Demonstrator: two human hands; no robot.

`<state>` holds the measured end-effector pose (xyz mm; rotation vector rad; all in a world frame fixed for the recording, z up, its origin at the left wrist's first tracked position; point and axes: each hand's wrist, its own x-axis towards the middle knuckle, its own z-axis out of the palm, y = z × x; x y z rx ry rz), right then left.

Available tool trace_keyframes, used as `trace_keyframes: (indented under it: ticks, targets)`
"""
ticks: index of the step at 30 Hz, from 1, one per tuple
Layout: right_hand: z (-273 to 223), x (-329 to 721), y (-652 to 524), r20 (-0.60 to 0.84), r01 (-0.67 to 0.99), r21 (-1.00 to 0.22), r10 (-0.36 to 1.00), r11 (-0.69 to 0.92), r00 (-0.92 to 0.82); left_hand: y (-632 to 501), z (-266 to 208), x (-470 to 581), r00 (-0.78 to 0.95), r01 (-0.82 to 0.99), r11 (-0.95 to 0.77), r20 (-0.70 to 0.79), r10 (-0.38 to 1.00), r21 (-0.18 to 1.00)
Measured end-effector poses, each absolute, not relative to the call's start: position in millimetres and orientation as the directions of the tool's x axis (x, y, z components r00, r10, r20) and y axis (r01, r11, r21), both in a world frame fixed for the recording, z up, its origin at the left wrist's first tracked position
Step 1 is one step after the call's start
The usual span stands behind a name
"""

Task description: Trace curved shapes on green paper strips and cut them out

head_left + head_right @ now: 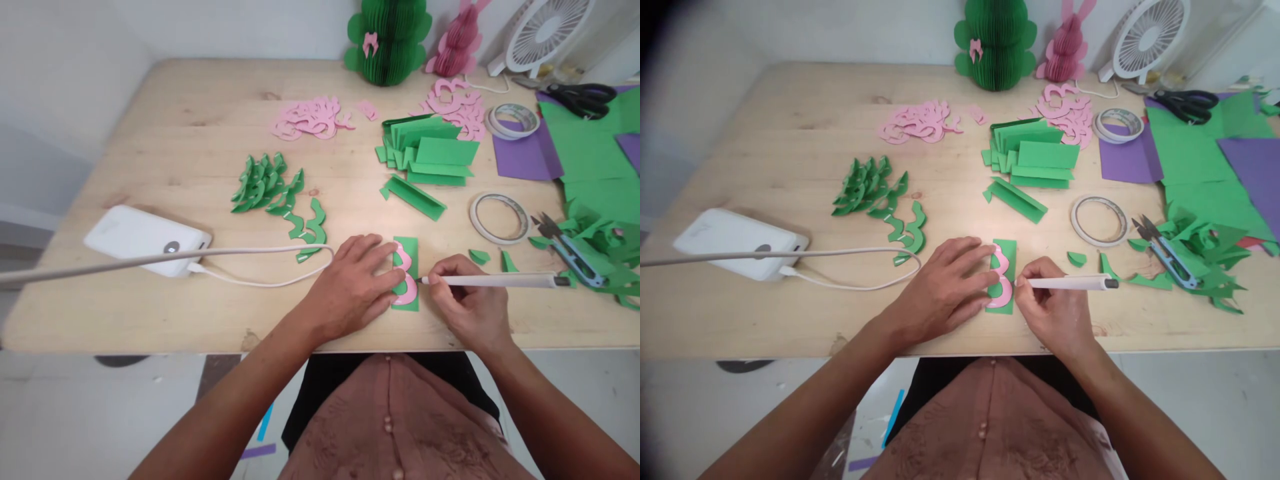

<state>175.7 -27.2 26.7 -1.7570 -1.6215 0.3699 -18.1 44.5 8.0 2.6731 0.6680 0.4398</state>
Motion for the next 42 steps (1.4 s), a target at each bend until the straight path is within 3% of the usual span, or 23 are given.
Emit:
trace_keyframes:
  ticks: [42]
  targets:
    - [26.4,176.5,-28.1,0.226,0.761,-0.648,0.959,0.015,0.173,43.8,6.6,-18.0,0.842,0.387,-0.833,0.218,0.494,0.396]
